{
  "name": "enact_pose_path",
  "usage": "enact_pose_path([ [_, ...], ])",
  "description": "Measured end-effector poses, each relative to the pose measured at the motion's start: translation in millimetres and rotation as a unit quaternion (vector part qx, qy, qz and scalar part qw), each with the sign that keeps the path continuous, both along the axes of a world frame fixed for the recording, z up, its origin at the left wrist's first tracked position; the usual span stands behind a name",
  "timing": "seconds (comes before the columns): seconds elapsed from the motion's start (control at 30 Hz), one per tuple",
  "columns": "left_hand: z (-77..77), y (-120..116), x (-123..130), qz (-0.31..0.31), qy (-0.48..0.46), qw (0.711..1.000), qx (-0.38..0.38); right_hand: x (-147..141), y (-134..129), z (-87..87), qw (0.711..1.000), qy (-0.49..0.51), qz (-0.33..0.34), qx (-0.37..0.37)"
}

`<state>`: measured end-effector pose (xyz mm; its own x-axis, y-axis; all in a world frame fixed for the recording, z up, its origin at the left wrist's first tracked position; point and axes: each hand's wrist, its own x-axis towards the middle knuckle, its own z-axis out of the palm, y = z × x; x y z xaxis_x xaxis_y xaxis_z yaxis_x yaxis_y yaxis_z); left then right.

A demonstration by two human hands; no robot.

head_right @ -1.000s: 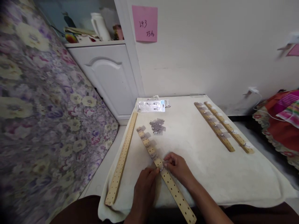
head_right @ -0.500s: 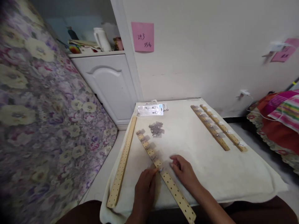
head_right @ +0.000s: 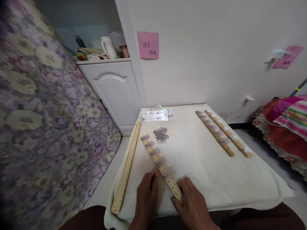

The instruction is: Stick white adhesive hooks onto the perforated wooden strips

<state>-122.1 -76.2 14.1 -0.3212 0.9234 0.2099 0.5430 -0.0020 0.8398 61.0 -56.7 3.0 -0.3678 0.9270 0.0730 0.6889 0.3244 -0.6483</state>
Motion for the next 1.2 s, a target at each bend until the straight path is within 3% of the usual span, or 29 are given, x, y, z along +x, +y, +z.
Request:
enact_pose_path([
  [0.27,0.8,1.8,-0.5,-0.004,-0.016,1.000,0.011,-8.0,2.9,-5.4,0.999,-0.031,-0.010,0.009],
  [0.53,0.9,1.5,-1.9,-0.004,-0.013,1.000,0.005,-13.3,3.0,2.7,0.999,-0.031,-0.021,0.016],
  [0.9,-7.8,3.1,-7.6,0.008,0.008,0.999,0.035,-37.8,25.7,6.9,0.994,-0.072,-0.041,0.073],
  [1.2,-8.1,5.4,-10.1,0.003,0.019,1.000,0.025,-46.6,29.4,6.4,0.995,-0.065,-0.045,0.055],
])
